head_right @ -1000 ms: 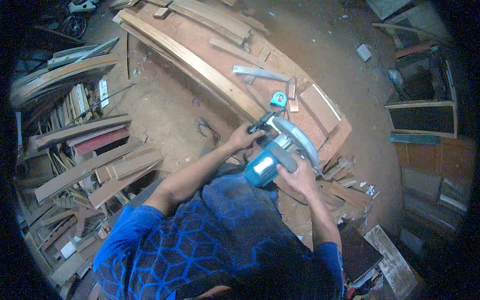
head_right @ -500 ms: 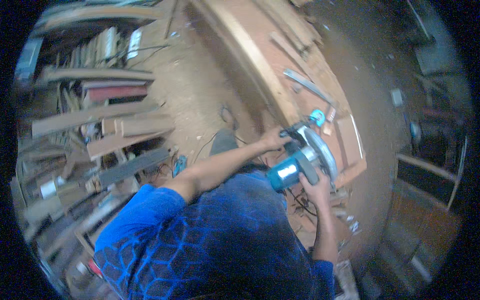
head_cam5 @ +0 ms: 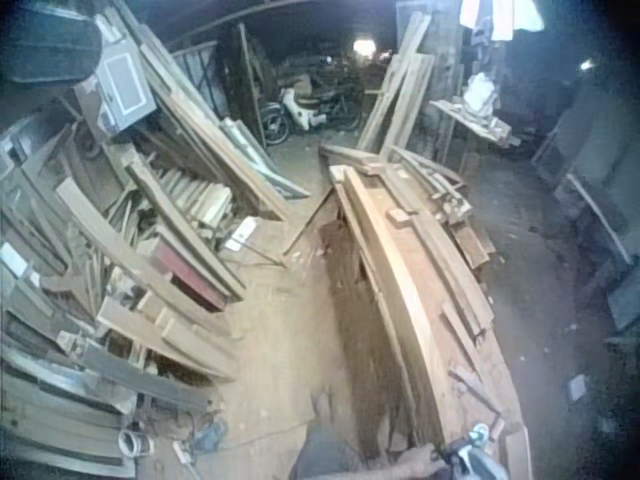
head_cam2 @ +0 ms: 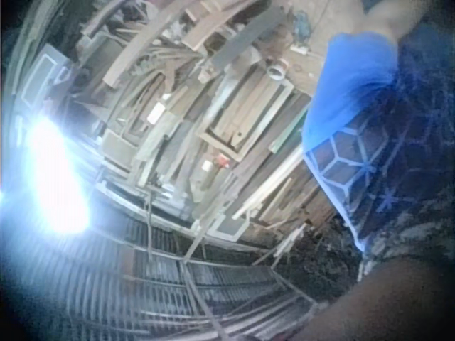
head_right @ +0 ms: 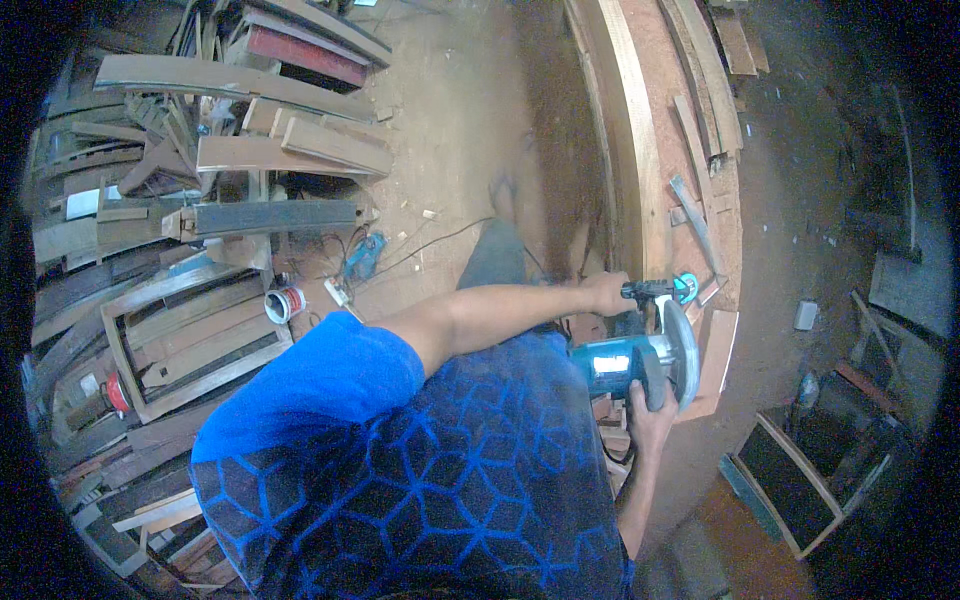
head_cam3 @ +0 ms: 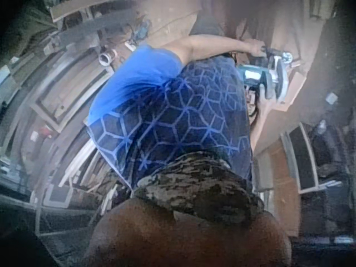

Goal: The person uses a circular saw to cut a long wooden plank on a workbench. They then move the cut piece aside and use a handheld electric planer to smooth the surface of the remaining plank. The person handles various pieces of wood and tools in a cluttered workshop environment.

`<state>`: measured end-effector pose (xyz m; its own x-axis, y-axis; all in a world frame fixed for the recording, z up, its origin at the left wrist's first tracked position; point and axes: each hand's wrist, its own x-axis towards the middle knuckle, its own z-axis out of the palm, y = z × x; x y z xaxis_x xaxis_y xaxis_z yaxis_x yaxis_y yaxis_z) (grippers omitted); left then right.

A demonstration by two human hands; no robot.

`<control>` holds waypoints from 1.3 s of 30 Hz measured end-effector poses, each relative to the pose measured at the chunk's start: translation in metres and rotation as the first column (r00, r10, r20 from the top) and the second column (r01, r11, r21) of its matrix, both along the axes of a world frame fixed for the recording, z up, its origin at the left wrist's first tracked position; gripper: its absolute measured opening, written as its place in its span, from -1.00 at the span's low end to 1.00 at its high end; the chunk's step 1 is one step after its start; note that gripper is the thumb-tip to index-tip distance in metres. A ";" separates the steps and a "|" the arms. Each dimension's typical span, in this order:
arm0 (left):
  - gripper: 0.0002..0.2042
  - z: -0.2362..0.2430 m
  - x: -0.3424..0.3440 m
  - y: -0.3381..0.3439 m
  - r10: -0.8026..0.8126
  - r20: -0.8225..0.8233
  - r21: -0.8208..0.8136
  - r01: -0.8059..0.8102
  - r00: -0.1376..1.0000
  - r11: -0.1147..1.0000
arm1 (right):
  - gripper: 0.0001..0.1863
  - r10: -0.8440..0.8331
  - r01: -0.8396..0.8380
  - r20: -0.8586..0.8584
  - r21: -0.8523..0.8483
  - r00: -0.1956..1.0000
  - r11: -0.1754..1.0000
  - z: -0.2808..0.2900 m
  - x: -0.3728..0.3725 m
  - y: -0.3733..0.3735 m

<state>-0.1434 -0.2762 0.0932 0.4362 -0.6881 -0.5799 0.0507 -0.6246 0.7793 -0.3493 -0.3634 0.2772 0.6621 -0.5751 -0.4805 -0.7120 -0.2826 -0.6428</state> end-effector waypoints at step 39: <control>-0.53 0.021 0.044 -0.012 -0.022 0.938 -0.128 0.405 0.346 0.905 | -0.61 -0.413 0.428 0.218 -0.024 0.884 0.904 0.030 -0.085 -0.027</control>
